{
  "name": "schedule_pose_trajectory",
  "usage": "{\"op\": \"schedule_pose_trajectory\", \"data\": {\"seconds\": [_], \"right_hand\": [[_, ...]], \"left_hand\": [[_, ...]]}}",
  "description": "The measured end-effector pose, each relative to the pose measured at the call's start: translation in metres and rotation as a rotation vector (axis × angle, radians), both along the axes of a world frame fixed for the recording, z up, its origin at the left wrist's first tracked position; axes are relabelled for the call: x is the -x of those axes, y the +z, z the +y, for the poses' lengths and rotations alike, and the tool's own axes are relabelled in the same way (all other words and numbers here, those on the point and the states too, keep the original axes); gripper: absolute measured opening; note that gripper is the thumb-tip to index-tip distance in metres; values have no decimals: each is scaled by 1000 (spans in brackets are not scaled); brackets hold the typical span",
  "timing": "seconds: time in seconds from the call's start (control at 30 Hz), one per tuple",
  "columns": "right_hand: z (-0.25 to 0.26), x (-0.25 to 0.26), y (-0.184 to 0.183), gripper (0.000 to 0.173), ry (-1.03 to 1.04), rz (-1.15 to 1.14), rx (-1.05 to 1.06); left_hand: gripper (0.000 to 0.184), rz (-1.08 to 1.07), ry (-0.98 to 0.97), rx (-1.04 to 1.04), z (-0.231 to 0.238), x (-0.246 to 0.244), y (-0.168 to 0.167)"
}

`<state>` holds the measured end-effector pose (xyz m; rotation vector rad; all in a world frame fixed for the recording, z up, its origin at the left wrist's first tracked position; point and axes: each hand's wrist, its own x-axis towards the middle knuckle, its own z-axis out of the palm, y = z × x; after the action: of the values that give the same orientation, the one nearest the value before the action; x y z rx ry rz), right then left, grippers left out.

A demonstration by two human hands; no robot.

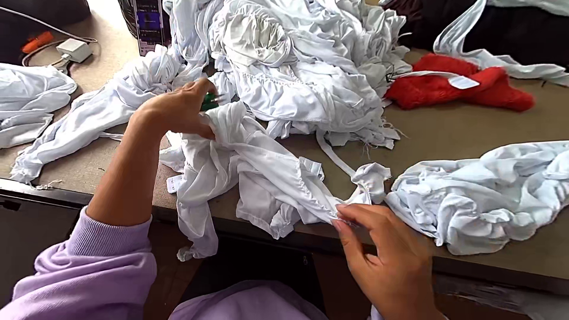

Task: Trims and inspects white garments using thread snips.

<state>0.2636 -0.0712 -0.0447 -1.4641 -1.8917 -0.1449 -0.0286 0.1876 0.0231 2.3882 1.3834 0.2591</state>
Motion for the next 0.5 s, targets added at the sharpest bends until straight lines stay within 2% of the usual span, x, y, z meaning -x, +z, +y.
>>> {"op": "schedule_pose_trajectory", "data": {"seconds": [0.03, 0.1, 0.17, 0.23, 0.3, 0.33, 0.37, 0.5], "right_hand": [[-3, 5, -4, 17, 18, 27, -34], [-4, 14, -9, 12, 53, 73, -93], [-2, 22, -9, 11, 115, 129, -136], [1, 30, -6, 11, 195, 205, -178], [2, 33, -1, 16, 237, 231, -151], [1, 31, 0, 20, 227, 203, -97], [0, 26, 0, 25, 196, 158, -41], [-13, -2, -15, 26, -34, -55, -8]], "left_hand": [[91, -24, -57, 22, -12, 4, 1], [82, -162, -116, -73, -46, 4, 6], [60, -339, -208, -233, -86, -17, 3], [48, -522, -498, -153, -121, -48, -12], [18, -520, -709, -67, -140, -69, -30], [8, -482, -724, -92, -142, -70, -36], [8, -467, -700, -136, -141, -66, -38], [15, -445, -497, -407, -130, -28, -32]]}}
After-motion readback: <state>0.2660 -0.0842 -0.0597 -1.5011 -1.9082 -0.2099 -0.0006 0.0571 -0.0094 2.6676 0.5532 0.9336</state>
